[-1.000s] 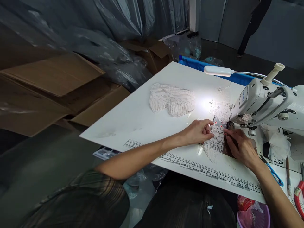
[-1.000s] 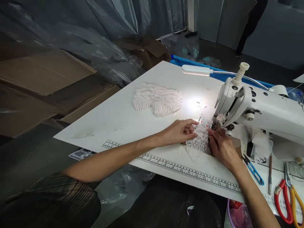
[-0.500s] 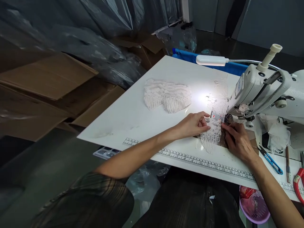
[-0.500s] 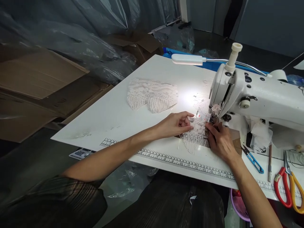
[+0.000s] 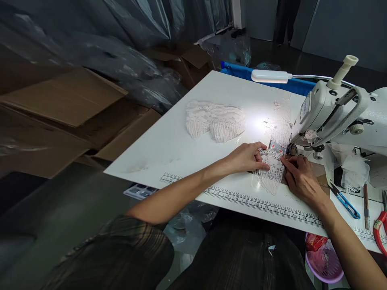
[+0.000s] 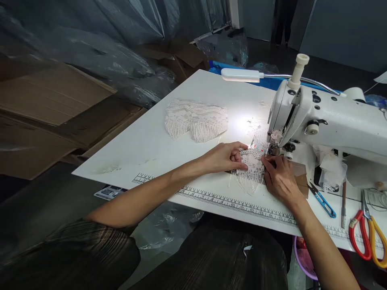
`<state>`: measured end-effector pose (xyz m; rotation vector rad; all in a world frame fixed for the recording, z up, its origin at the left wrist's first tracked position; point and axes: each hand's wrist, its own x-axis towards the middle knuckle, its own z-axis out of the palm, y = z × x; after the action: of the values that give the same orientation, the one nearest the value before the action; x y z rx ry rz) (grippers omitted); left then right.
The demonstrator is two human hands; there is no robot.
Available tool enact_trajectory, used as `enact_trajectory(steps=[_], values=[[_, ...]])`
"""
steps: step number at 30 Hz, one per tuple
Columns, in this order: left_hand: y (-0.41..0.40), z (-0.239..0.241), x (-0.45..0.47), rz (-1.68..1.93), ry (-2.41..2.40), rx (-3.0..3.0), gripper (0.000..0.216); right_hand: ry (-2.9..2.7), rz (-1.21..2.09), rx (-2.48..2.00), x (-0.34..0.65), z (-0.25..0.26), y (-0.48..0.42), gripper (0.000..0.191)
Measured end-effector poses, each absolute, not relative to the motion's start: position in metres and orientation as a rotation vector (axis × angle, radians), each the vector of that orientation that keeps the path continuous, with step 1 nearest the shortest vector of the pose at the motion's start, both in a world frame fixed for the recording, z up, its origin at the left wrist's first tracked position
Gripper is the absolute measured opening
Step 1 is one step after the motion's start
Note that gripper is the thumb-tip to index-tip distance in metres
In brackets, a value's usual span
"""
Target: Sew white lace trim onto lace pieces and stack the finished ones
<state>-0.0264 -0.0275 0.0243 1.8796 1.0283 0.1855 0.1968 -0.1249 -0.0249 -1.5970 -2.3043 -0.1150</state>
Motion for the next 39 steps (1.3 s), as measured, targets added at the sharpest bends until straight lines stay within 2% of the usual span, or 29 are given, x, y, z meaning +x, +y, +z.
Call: enact_trajectory(steps=[6, 8, 12, 17, 24, 30, 39], values=[[-0.028, 0.03, -0.027, 0.143, 1.05, 1.991, 0.093, -2.268, -0.179, -1.625, 0.192, -0.028, -0.127, 0.046], [-0.03, 0.029, -0.026, 0.16, 1.086, 2.023, 0.086, -2.232, -0.162, -1.586, 0.193, -0.029, -0.126, 0.046], [-0.034, 0.027, -0.026, 0.238, 1.122, 2.043, 0.059, -2.136, -0.043, -1.482, 0.2, -0.026, -0.123, 0.045], [-0.036, 0.026, -0.026, 0.265, 1.106, 1.979, 0.049, -2.19, 0.058, -1.349, 0.203, -0.021, -0.124, 0.036], [-0.033, 0.022, -0.026, 0.312, 1.117, 1.952, 0.054, -2.168, 0.09, -1.354, 0.207, -0.019, -0.123, 0.035], [-0.033, 0.023, -0.028, 0.32, 1.095, 1.883, 0.054, -1.989, 0.201, -1.489, 0.211, -0.014, -0.124, 0.034], [-0.034, 0.026, -0.025, 0.307, 1.148, 1.835, 0.049, -1.962, 0.18, -1.501, 0.209, -0.018, -0.125, 0.032]])
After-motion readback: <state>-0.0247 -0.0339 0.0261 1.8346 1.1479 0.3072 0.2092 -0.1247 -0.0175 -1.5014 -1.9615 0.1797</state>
